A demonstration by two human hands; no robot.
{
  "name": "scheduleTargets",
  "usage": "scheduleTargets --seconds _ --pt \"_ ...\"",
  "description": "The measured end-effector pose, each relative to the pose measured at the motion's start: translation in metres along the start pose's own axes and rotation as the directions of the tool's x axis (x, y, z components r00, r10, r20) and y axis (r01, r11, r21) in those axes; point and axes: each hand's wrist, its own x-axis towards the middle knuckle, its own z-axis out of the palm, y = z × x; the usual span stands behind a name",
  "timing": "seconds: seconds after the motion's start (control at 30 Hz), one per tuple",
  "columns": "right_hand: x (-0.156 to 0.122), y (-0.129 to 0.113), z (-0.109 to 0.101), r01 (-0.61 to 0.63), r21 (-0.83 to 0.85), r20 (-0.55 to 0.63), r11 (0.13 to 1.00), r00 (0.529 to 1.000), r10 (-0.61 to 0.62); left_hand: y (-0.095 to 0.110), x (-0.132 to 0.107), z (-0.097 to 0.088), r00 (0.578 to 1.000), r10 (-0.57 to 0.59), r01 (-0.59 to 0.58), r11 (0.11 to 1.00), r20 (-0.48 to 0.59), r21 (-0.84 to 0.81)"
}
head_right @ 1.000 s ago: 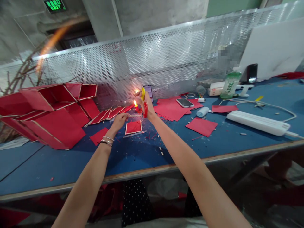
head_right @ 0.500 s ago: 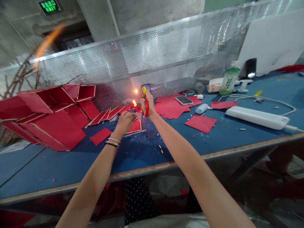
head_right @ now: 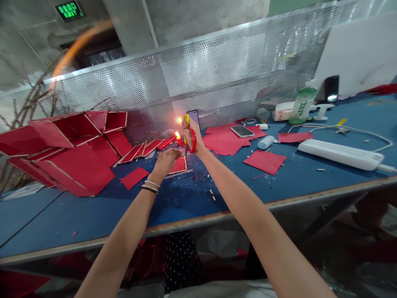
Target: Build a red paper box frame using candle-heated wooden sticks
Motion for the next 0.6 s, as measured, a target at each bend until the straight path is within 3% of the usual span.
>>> scheduleTargets --seconds 0.23,0.6 --pt "0.004 -0.001 0.003 0.009 0.101 0.050 0.995 0.999 -0.014 -0.003 -0.002 -0.004 0.998 -0.063 0.061 0.996 0.030 0.069" --pt "-0.002 -0.013 0.005 -0.055 0.186 0.121 0.981 0.992 0.033 -0.001 -0.002 -0.004 1.000 -0.031 0.030 0.988 0.003 0.152"
